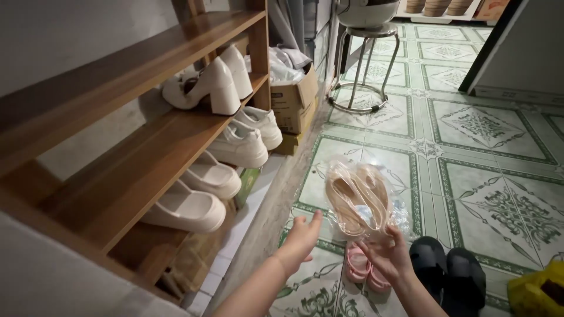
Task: Organizing shoes and boxes on a wooden shelf by moving them to the floor and back
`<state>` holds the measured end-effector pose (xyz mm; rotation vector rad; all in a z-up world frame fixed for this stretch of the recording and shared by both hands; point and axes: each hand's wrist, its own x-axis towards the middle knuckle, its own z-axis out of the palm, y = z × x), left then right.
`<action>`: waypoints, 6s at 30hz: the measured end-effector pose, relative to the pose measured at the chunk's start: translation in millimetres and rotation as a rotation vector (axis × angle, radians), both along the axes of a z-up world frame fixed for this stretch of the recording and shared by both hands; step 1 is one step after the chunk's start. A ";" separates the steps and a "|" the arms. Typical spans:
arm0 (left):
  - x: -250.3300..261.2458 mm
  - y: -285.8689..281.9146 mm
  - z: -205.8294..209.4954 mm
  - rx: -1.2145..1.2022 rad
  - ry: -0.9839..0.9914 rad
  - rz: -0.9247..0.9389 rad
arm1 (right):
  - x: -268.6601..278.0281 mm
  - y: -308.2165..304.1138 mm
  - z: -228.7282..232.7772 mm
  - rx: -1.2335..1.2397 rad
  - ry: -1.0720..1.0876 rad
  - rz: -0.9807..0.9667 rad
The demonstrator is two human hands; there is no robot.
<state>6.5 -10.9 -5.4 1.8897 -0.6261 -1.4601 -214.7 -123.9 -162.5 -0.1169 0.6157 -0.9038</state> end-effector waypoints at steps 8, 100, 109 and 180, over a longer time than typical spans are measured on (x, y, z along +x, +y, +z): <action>63.5 -30.1 -18.2 -0.018 -0.163 0.060 | -28.0 -113.2 -81.1 0.006 0.173 -0.210; 262.2 -27.5 207.9 -0.519 -0.618 -0.079 | 361.7 -109.5 371.9 -1.991 1.840 0.547; 170.1 -4.4 234.6 -0.388 -0.685 -0.364 | 200.0 -85.9 348.3 -1.700 1.968 0.508; 234.9 95.5 192.8 -0.417 -0.850 0.065 | 422.5 70.4 165.1 -1.735 1.124 0.437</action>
